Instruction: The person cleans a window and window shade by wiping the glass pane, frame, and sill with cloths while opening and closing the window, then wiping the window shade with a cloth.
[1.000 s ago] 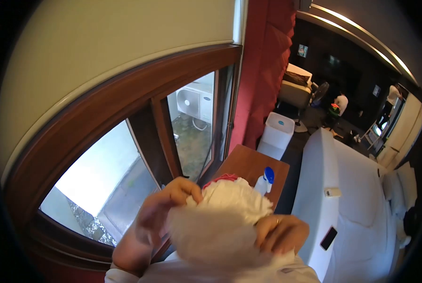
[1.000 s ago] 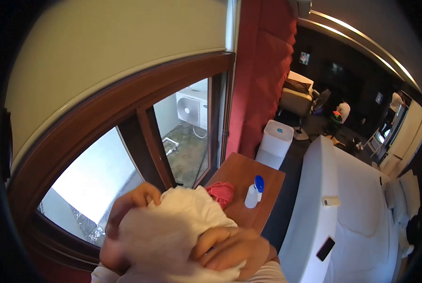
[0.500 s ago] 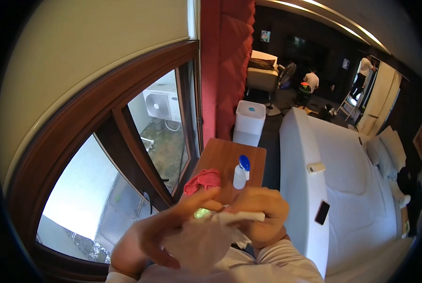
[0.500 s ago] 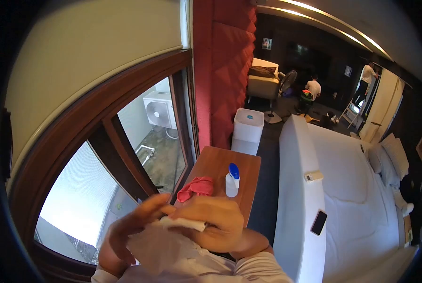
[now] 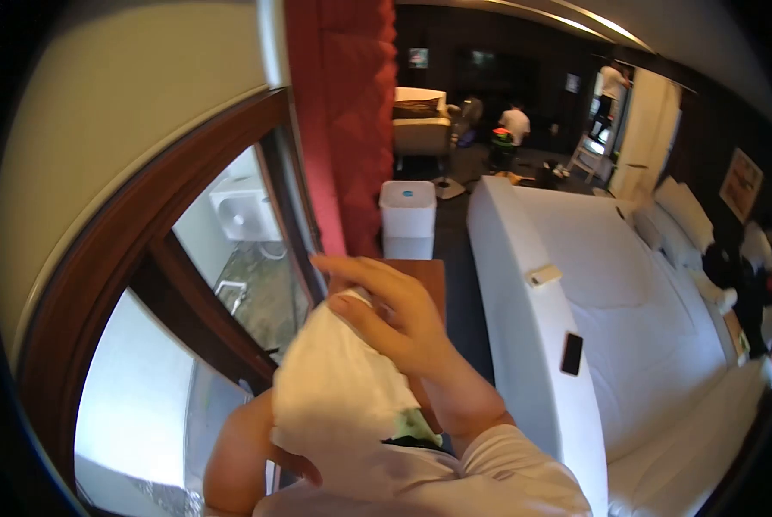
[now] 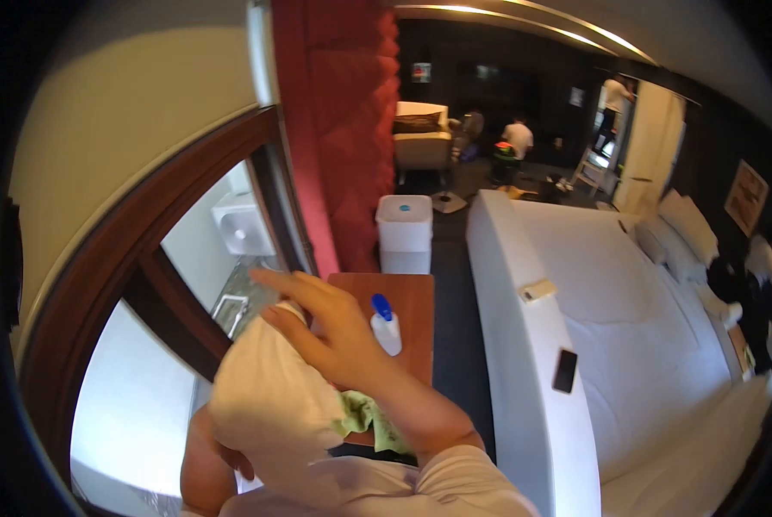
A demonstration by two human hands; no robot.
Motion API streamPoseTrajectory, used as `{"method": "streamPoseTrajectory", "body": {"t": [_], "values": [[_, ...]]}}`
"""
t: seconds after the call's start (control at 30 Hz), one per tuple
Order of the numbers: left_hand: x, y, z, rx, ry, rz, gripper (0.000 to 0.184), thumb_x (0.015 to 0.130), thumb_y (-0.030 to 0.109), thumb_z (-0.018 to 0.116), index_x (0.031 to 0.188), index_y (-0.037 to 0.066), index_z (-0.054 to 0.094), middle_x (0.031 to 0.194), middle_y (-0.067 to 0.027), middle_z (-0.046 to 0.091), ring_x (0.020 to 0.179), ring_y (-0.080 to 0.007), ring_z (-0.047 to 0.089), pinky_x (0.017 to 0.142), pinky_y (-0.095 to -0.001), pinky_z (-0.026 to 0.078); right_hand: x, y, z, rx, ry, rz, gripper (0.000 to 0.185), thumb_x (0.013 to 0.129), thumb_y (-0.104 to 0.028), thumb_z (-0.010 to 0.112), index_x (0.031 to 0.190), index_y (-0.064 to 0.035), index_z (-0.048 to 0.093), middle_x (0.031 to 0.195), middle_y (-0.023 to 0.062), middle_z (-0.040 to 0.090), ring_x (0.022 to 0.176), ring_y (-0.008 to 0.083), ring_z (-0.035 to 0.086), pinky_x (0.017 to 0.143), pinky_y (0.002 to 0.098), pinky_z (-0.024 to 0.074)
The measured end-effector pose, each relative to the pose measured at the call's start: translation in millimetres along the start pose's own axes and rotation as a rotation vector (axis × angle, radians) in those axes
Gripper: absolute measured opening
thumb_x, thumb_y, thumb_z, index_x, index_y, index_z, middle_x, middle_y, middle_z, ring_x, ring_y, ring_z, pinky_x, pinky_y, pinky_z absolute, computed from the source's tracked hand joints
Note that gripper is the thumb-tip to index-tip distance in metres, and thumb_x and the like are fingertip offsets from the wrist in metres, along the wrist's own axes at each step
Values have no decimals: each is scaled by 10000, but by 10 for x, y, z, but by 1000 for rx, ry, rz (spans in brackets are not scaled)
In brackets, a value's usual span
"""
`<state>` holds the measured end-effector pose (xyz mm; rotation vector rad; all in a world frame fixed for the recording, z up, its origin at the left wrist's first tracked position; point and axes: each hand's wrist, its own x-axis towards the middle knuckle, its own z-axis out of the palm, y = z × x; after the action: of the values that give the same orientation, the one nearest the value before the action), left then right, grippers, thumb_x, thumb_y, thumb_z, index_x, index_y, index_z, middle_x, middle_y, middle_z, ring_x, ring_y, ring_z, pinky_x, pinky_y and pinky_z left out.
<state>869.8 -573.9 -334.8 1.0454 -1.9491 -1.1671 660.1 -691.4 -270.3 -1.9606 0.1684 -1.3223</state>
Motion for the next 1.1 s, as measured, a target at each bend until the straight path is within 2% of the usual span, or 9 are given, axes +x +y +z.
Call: {"method": "streamPoseTrajectory", "body": {"t": [0.07, 0.13, 0.27, 0.4, 0.5, 0.83, 1.0, 1.07, 1.1], "values": [[-12, -215, -43, 234, 184, 114, 1030, 457, 223, 895, 1321, 7, 376, 1301, -112, 472, 1184, -242, 471, 998, -358, 360, 84, 40, 11, 235, 57, 217, 430, 865, -56, 571, 1281, -31, 466, 774, 4, 458, 693, 55, 423, 599, 183, 334], [198, 258, 186, -695, 581, 56, 900, 587, 227, 807, 1329, 1, 350, 1284, -140, 478, 1160, -283, 491, 964, -391, 410, 153, 112, -12, 422, 47, 105, 553, 878, -61, 568, 1371, -51, 320, 805, -16, 452, 749, 28, 418, 622, 162, 338], [303, 197, 118, -812, 610, 144, 525, 838, 192, 572, 1284, -25, 399, 1210, -165, 524, 1101, -275, 534, 927, -382, 437, 46, 13, 20, 266, 285, -79, 538, 814, -131, 650, 1264, -51, 366, 875, -8, 448, 822, 72, 443, 740, 207, 379], [298, 112, 164, -426, 734, 121, 440, 824, 11, 555, 1245, -39, 434, 1187, -157, 544, 1076, -233, 544, 917, -345, 425, -201, 125, -74, 146, 62, 67, 536, 716, -311, 754, 1079, -30, 476, 922, 68, 500, 830, 130, 505, 697, 273, 403], [396, 196, 238, -334, 749, 216, 500, 747, -125, 578, 1221, -43, 442, 1184, -154, 544, 1058, -222, 553, 893, -342, 444, -321, 4, -82, 33, 36, 133, 311, 760, -204, 713, 930, 6, 559, 829, 105, 550, 769, 191, 559, 654, 283, 429], [462, 701, 54, -856, 271, 111, 503, 794, 36, 638, 1256, -23, 449, 1156, -160, 564, 1037, -224, 568, 901, -336, 455, -492, -178, -205, 85, -130, -113, 236, 709, 7, 656, 942, 34, 635, 934, 145, 630, 826, 257, 616, 727, 297, 467], [351, 1096, 116, -555, 10, 118, 596, 769, 216, 696, 1238, -52, 445, 1176, -149, 515, 1083, -194, 511, 906, -297, 400, -563, -282, -7, 313, 256, 360, 353, 814, -273, 637, 913, 65, 641, 901, 158, 633, 757, 262, 623, 683, 338, 475], [333, 1073, 159, -529, -162, 232, 612, 761, 246, 695, 1233, -40, 430, 1166, -151, 503, 1055, -198, 507, 884, -296, 398, -450, 88, -268, 416, -92, -454, 463, 844, -395, 598, 869, 66, 636, 849, 168, 626, 709, 247, 613, 610, 329, 463], [330, 1067, 184, -523, -220, 306, 620, 757, 261, 694, 1231, -34, 423, 1161, -151, 497, 1042, -200, 505, 874, -296, 397, -440, 68, -215, 391, 15, -411, 510, 849, -448, 570, 834, 59, 631, 817, 167, 617, 674, 230, 598, 574, 319, 441]]}}
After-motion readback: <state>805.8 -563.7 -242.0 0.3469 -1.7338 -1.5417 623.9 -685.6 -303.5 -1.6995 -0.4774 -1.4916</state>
